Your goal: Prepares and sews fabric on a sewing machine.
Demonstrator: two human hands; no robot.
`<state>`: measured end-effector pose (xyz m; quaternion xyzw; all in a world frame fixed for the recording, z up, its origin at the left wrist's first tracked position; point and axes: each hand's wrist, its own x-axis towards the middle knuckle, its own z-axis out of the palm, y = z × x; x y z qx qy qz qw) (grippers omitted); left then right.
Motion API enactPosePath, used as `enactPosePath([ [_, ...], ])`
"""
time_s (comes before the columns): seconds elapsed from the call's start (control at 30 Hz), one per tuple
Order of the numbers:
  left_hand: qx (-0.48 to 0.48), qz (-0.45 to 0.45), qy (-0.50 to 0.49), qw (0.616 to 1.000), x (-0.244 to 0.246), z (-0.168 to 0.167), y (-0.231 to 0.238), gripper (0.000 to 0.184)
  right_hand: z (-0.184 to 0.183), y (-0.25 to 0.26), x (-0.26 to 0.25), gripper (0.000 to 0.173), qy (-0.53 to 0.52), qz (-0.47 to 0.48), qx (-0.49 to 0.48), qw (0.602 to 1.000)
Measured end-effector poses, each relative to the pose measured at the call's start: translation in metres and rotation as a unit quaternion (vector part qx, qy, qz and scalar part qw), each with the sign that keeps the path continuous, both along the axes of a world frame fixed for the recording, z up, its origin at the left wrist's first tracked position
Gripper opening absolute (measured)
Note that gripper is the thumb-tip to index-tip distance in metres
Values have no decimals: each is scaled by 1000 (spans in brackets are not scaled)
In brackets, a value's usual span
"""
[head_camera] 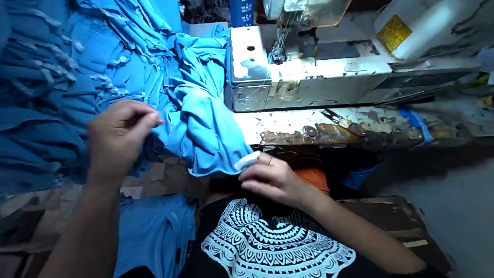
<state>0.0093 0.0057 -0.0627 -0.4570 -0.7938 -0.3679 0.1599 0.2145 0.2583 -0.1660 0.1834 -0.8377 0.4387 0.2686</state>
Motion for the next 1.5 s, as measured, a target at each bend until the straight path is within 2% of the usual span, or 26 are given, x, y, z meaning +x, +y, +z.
enactPosePath([
  [0.07, 71, 26, -56, 996, 18, 14, -4, 17, -3, 1, -13, 29, -24, -178, 79, 981],
  [0.1, 76, 22, -75, 994, 32, 16, 4, 17, -4, 0, -24, 36, -46, -232, 124, 964],
  [0.13, 59, 18, -90, 994, 47, 14, 17, 18, -4, -4, -34, 34, -54, -251, 155, 954],
  [0.2, -36, 28, -90, 995, 61, -1, 46, 37, 0, -20, -49, 17, -39, -197, 152, 968],
  [0.27, -131, 73, -92, 984, 52, -25, 66, 64, 8, -42, -52, 11, -32, -37, 99, 994],
  [0.33, -117, 97, -131, 980, 35, -43, 65, 62, 16, -59, -49, 16, -25, 89, 65, 994],
  [0.37, -83, 94, -150, 981, 28, -49, 60, 57, 17, -61, -46, 21, -19, 103, 54, 993],
  [0.4, -49, 85, -172, 980, 23, -53, 52, 55, 16, -58, -45, 24, -15, 87, 42, 995],
  [0.53, 55, 27, -194, 979, 19, -79, 36, 51, 16, -29, -62, 26, -19, -83, -26, 996],
  [0.63, 98, -22, -143, 985, 18, -96, 35, 40, 37, -17, -96, 29, -19, -181, 27, 983],
  [0.73, 109, -60, -119, 985, 16, -104, 38, 31, 53, -16, -144, 32, -154, -171, 46, 972],
  [0.77, 109, -63, -115, 985, 15, -103, 38, 32, 55, -16, -156, 28, -182, -149, 24, 972],
  [0.8, 111, -56, -109, 986, 14, -102, 37, 35, 54, -16, -160, 24, -161, -125, -11, 979],
  [0.87, 108, -15, -100, 989, 9, -97, 35, 40, 58, -12, -139, 20, -44, -58, -104, 992],
  [0.93, 72, 21, -121, 990, -3, -88, 33, 40, 66, 2, -84, 15, 51, -13, -151, 987],
  [1.03, -3, 15, -128, 992, -36, -70, 47, 45, 66, 32, 6, 7, 142, -87, -76, 983],
  [1.13, -99, -61, -59, 992, -92, -68, 76, 62, 40, 56, 49, 31, 101, -152, -18, 983],
  [1.23, -193, -82, -50, 976, -129, -60, 112, 70, 26, 64, 53, 42, 89, -248, -57, 963],
  [1.33, -218, -59, -85, 971, -132, -48, 128, 68, 38, 67, 37, 41, 109, -372, 29, 921],
  [1.4, -165, -27, -48, 985, -111, -46, 120, 62, 40, 68, 21, 27, 72, -398, 114, 908],
  [1.43, -113, -14, -21, 993, -90, -42, 114, 52, 38, 68, 13, 26, 34, -391, 149, 908],
  [1.5, -13, -18, 27, 999, -32, -32, 107, 31, 28, 67, -2, 51, -33, -356, 204, 911],
])
